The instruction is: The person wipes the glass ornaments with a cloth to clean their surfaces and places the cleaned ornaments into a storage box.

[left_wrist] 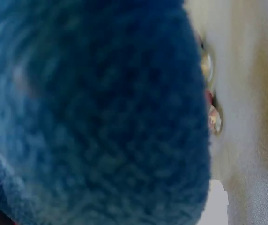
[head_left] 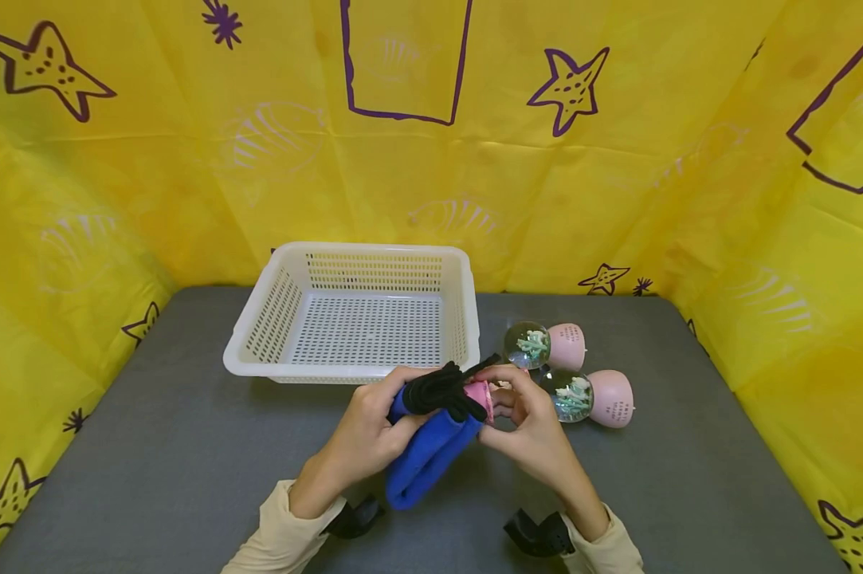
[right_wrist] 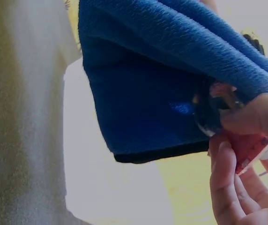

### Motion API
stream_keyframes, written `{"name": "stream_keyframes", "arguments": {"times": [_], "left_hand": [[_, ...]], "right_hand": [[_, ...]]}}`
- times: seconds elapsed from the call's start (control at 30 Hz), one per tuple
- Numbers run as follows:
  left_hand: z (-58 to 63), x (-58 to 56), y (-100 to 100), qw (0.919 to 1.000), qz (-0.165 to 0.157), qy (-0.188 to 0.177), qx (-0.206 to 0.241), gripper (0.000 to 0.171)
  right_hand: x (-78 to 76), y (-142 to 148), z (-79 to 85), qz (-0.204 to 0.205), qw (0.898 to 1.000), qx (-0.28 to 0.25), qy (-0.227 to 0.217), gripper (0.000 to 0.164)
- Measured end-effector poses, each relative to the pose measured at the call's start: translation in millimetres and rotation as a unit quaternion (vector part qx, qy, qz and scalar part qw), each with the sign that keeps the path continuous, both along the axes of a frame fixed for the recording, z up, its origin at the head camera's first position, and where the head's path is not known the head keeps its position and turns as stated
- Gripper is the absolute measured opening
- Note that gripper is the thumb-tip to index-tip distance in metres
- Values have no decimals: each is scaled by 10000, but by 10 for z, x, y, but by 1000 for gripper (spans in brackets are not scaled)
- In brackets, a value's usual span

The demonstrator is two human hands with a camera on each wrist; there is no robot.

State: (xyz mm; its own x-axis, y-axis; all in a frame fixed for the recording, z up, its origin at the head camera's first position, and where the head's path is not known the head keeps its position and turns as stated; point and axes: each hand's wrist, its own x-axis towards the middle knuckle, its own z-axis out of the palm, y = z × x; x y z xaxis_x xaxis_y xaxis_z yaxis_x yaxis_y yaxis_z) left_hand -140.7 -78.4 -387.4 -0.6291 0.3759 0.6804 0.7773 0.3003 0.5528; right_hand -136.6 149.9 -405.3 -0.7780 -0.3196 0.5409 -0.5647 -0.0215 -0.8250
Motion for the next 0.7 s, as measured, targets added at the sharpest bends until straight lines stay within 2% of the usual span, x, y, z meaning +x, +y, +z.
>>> {"name": "stream_keyframes", "arguments": {"times": [0.07, 0.13, 0.27, 0.4, 0.53, 0.6, 0.7], "left_hand": [[-5, -3, -7, 10000, 18, -30, 14, 42], [3, -2, -18, 9998, -51, -208, -12, 44], [28, 0, -36, 9966, -403, -682, -209, 54], [30, 2, -41, 9891, -757, -1200, -403, 62], [31, 19, -57, 9793, -830, -1714, -689, 66], [24, 21, -61, 9787, -801, -1732, -762, 63], [12, 16, -58, 9846, -762, -1438, -631, 56]], "right_hand": [[1, 15, 0, 126, 9999, -1, -95, 57], [2, 30, 5, 227, 9996, -12, -163, 56], [2, 54, 12, 367, 9992, -84, -112, 52], [4, 64, 15, 503, 9984, -207, 183, 49], [7, 54, 22, 655, 9966, -289, 414, 45], [8, 45, 23, 703, 9959, -292, 484, 43], [18, 33, 38, 642, 9969, -202, 396, 45]]}}
